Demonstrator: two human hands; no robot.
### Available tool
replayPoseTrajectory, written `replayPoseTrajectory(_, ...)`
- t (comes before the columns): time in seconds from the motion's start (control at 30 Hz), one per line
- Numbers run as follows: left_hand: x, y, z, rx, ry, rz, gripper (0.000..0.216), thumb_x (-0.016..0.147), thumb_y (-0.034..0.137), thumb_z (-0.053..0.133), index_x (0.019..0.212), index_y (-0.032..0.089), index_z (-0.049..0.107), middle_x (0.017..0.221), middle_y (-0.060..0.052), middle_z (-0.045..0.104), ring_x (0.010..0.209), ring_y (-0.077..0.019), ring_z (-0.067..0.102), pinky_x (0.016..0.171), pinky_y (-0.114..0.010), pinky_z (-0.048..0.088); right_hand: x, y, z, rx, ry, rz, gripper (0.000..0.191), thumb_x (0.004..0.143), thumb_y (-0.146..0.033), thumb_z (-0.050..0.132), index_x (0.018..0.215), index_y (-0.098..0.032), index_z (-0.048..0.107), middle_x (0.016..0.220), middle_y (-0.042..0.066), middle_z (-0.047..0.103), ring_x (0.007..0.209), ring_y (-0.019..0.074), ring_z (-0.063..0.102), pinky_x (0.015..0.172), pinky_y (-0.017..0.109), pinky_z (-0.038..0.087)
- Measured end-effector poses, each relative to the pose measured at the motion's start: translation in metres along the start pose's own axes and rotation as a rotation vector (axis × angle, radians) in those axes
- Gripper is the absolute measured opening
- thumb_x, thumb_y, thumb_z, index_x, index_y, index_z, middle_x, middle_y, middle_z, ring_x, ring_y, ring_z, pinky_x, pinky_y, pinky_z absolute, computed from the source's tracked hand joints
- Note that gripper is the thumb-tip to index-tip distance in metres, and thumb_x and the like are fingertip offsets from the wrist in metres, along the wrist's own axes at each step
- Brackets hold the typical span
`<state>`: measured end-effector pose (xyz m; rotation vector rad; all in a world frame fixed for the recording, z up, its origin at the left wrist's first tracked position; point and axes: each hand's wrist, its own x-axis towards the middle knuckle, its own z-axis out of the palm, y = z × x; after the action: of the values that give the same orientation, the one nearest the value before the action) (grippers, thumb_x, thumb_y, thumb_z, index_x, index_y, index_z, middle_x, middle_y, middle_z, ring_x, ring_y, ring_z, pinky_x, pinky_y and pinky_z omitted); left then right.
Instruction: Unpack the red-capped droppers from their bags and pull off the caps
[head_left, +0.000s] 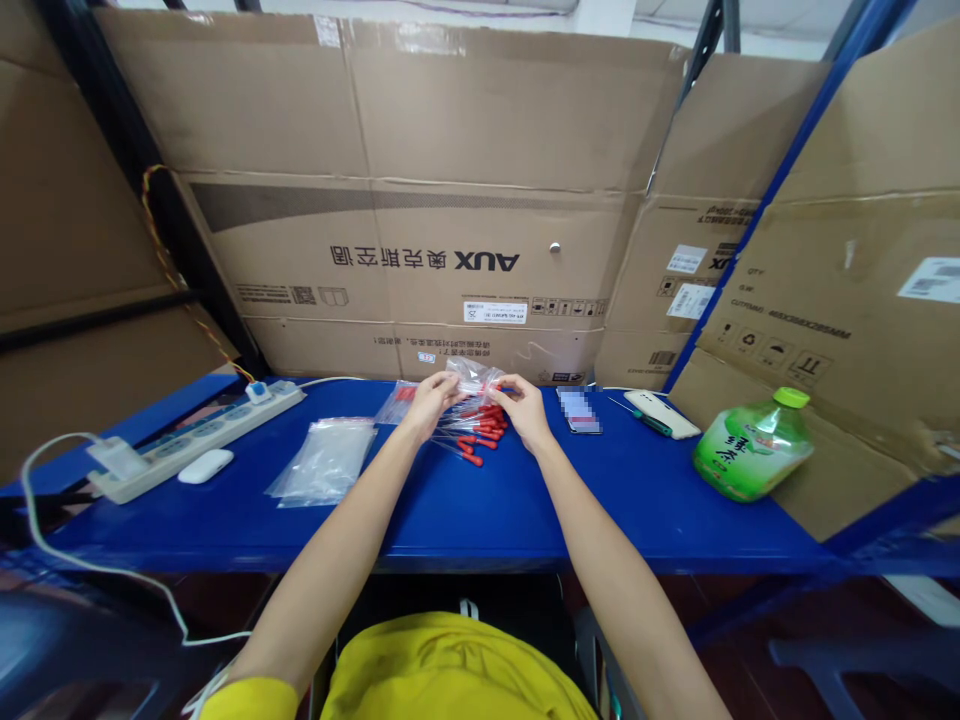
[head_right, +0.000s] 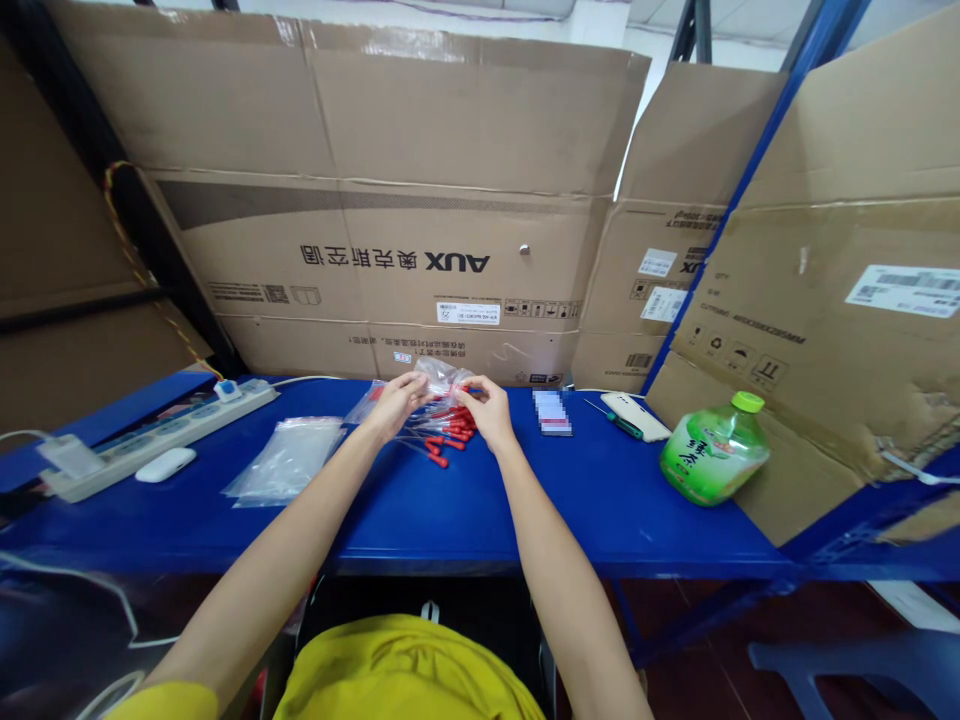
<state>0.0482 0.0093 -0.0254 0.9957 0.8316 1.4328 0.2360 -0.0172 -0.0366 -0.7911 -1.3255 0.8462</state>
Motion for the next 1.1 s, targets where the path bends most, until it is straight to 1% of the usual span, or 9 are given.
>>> replayPoseTrajectory(0.1, 0.004, 0.001, -0.005, 0.076, 0.134, 0.03, 0.01, 0.084, 0.021, 0.073, 0.088, 0.014, 0.067, 0.081, -0.002, 0.065, 0.068, -0.0113, 0.065, 0.07, -0.026, 0.059, 0.0, -0.002, -0.002, -0.003, 0.032, 0.005, 0.032, 0.072, -0.045, 0.081, 0.09, -0.021, 0.071, 0.095, 0.006, 0.075, 0.082, 0.0205, 0.069, 0.079, 0.034, 0.056)
replayPoseTrajectory(0.23, 0.008, 0.005, -0.015, 0.245, 0.446, 0.143, 0.009, 0.09, 0.025, 0.063, 0.094, 0.017, 0.065, 0.08, -0.001, 0.066, 0.06, -0.0129, 0.064, 0.064, -0.027, 0.056, 0.003, 0.0, -0.006, -0.079, 0.11, -0.016, 0.029, 0.073, -0.043, 0.077, 0.089, -0.02, 0.071, 0.093, 0.006, 0.075, 0.08, 0.0199, 0.067, 0.075, 0.032, 0.055)
replayPoseTrajectory(0.33, 0.006, 0.011, -0.021, 0.424, 0.64, 0.306, 0.013, 0.093, 0.028, 0.058, 0.1, 0.02, 0.066, 0.081, -0.001, 0.068, 0.063, -0.015, 0.066, 0.068, -0.026, 0.053, 0.003, 0.003, -0.009, -0.176, 0.143, -0.019, 0.023, 0.074, -0.039, 0.074, 0.088, -0.02, 0.071, 0.088, 0.005, 0.075, 0.073, 0.0192, 0.066, 0.07, 0.031, 0.054)
replayPoseTrajectory(0.43, -0.001, 0.018, -0.021, 0.546, 0.734, 0.452, 0.013, 0.094, 0.027, 0.057, 0.101, 0.021, 0.066, 0.088, -0.002, 0.071, 0.073, -0.016, 0.067, 0.077, -0.026, 0.05, 0.001, 0.005, -0.009, -0.281, 0.127, -0.006, 0.019, 0.077, -0.036, 0.07, 0.089, -0.022, 0.072, 0.087, 0.003, 0.075, 0.065, 0.0178, 0.065, 0.066, 0.03, 0.052)
replayPoseTrajectory(0.5, -0.005, 0.021, -0.019, 0.554, 0.73, 0.488, 0.012, 0.093, 0.026, 0.058, 0.102, 0.021, 0.065, 0.089, -0.002, 0.071, 0.072, -0.0154, 0.066, 0.077, -0.025, 0.049, -0.002, 0.005, -0.007, -0.337, 0.074, -0.014, 0.018, 0.079, -0.035, 0.069, 0.091, -0.023, 0.073, 0.087, 0.002, 0.076, 0.063, 0.0174, 0.064, 0.065, 0.031, 0.052)
replayPoseTrajectory(0.67, -0.003, 0.02, -0.016, 0.425, 0.689, 0.431, 0.017, 0.091, 0.028, 0.059, 0.105, 0.021, 0.064, 0.076, 0.001, 0.066, 0.059, -0.0141, 0.062, 0.065, -0.025, 0.047, -0.004, 0.009, -0.003, -0.472, -0.087, -0.099, 0.013, 0.081, -0.032, 0.068, 0.09, -0.026, 0.076, 0.077, 0.0, 0.074, 0.064, 0.0181, 0.061, 0.068, 0.031, 0.049)
replayPoseTrajectory(0.8, 0.002, 0.013, -0.016, 0.352, 0.655, 0.397, 0.019, 0.089, 0.032, 0.062, 0.104, 0.02, 0.063, 0.078, 0.0, 0.067, 0.061, -0.0144, 0.065, 0.064, -0.025, 0.049, -0.004, 0.016, -0.002, -0.515, -0.1, -0.115, 0.013, 0.08, -0.029, 0.069, 0.09, -0.027, 0.078, 0.079, 0.0, 0.074, 0.063, 0.0175, 0.055, 0.07, 0.032, 0.048)
replayPoseTrajectory(0.97, -0.001, 0.006, -0.006, 0.286, 0.562, 0.323, 0.016, 0.086, 0.029, 0.064, 0.099, 0.02, 0.062, 0.076, 0.0, 0.066, 0.062, -0.0157, 0.066, 0.063, -0.026, 0.052, -0.005, 0.017, -0.003, -0.586, -0.127, -0.136, 0.014, 0.081, -0.028, 0.07, 0.091, -0.027, 0.079, 0.089, 0.002, 0.075, 0.069, 0.018, 0.058, 0.075, 0.033, 0.048)
replayPoseTrajectory(1.1, -0.003, 0.003, 0.003, 0.25, 0.458, 0.283, 0.017, 0.083, 0.026, 0.067, 0.097, 0.019, 0.061, 0.075, 0.001, 0.064, 0.057, -0.014, 0.063, 0.059, -0.026, 0.052, -0.007, 0.011, 0.0, -0.619, -0.089, -0.127, 0.016, 0.084, -0.037, 0.074, 0.096, -0.028, 0.079, 0.091, 0.003, 0.076, 0.073, 0.0198, 0.062, 0.077, 0.033, 0.047)
